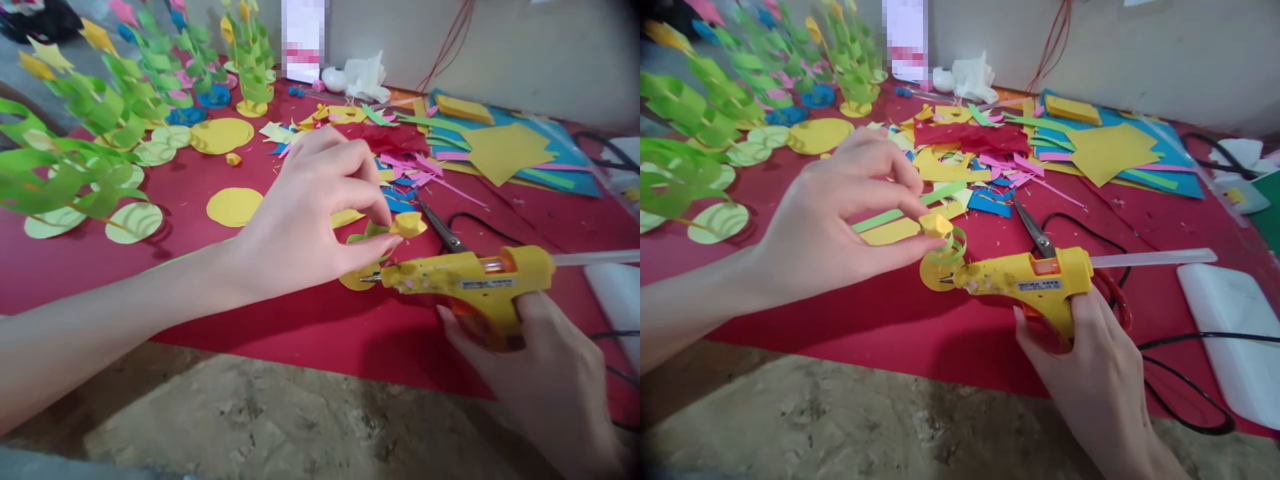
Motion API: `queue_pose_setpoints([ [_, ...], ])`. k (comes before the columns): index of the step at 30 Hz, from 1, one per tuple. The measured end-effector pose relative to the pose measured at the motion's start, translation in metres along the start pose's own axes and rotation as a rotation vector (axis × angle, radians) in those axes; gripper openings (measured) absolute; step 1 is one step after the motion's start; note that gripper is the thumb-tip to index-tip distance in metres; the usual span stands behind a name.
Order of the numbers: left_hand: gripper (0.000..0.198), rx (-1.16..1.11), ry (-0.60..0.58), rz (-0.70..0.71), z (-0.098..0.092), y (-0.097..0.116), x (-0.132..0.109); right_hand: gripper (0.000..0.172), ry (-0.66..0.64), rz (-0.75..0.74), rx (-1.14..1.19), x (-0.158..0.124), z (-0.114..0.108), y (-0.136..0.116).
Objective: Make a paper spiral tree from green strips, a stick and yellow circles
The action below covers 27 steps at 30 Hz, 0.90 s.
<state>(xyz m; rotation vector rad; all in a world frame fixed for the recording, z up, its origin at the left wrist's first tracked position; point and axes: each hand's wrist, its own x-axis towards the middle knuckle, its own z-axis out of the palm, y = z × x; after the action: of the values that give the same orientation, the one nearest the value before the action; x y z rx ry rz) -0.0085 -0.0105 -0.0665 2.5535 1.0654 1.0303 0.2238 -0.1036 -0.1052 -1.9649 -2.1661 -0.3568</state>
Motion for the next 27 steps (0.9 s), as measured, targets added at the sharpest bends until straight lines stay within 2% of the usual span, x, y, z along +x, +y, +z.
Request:
queue_pose_setpoints([
  [4,0.012,-0.018,-0.002,-0.047,-0.0007,0.001,0.0011,0.027,0.045,-0.047,-0.011,-0.0035,0.0038,-0.0019],
  [12,0.012,0.027,-0.008,-0.014,0.0005,0.0001,0.001,0.024,0.062,-0.071,-0.01,-0.0037,0.005,0.0001],
  [15,0.013,0.063,-0.028,-0.014,0.0001,0.0002,0.0015,0.03,0.089,-0.086,-0.023,-0.0051,0.0059,0.0025],
  [19,0.012,0.094,-0.036,0.003,-0.0006,0.0012,0.0019,0.04,0.051,-0.076,-0.037,-0.0069,0.0065,0.0029],
  [25,0.016,0.104,-0.096,-0.019,-0.0021,0.002,0.0028,0.041,0.037,-0.047,-0.043,-0.0064,0.0082,0.0021],
  [27,0.019,0.104,-0.066,0.009,-0.002,0.0012,0.0028,0.041,0.057,-0.042,-0.028,-0.0059,0.0091,0.0024],
])
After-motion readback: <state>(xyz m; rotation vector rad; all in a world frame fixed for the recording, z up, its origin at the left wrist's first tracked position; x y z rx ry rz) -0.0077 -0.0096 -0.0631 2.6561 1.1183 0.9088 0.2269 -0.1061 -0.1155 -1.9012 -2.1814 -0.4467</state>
